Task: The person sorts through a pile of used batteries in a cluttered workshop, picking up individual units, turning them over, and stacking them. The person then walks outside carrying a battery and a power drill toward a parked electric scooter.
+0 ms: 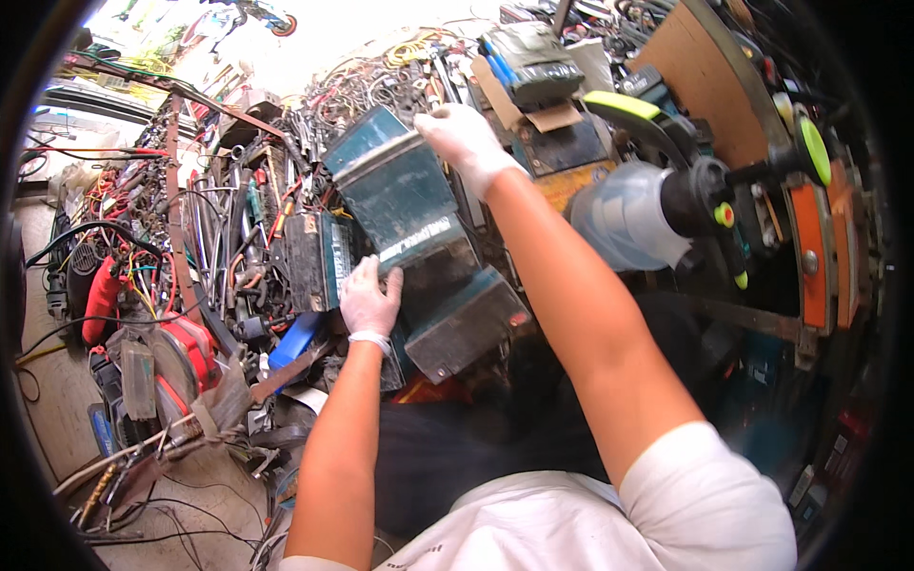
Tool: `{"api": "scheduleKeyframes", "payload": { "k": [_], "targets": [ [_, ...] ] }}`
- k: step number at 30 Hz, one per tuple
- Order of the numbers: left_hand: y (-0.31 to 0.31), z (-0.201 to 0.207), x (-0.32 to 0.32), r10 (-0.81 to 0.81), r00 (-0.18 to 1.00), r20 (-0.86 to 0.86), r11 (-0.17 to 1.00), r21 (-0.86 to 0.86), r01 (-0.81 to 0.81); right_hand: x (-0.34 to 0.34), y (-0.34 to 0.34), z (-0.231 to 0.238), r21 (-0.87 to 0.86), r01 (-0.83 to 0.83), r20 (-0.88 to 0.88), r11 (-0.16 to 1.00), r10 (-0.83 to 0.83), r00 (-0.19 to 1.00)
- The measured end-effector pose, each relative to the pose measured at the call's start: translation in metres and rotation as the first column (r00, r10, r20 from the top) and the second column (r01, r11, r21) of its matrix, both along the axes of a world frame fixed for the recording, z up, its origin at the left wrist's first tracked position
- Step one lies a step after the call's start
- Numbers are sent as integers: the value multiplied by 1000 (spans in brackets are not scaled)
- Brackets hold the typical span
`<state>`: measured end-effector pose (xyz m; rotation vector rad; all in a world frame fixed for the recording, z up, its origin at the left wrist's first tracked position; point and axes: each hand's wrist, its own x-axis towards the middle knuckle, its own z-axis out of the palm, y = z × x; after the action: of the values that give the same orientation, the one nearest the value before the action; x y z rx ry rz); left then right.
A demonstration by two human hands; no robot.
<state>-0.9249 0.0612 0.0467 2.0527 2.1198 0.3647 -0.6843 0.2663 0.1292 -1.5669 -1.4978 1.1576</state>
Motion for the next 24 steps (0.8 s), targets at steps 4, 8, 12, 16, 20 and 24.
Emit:
{"api": "scheduleKeyframes", "payload": {
  "k": [4, 8, 12, 16, 20, 24],
  "targets": [
    [4, 11, 2, -7, 999, 32, 999, -49, 9, -66, 132, -71, -240, -29, 231, 970, 86, 969],
    [8, 12, 1, -18, 999, 45, 998, -59, 21, -87, 189, -133, -401, -38, 192, 915, 125, 973],
    [11, 11, 0, -21, 999, 39, 996, -84, 24, -109, 206, -157, -636, -109, 113, 764, 231, 966],
    [15, 14, -1, -40, 999, -13, 991, -126, 38, -122, 209, -154, -625, -131, 301, 770, 392, 869],
    [18, 17, -1, -8, 1000, 21, 972, -235, 13, -123, 219, -165, -593, -215, 257, 776, 436, 862],
    [22, 15, 0, 13, 1000, 8, 971, -239, -11, -135, 229, -188, -386, -373, 155, 843, 458, 875]
  ]
}}
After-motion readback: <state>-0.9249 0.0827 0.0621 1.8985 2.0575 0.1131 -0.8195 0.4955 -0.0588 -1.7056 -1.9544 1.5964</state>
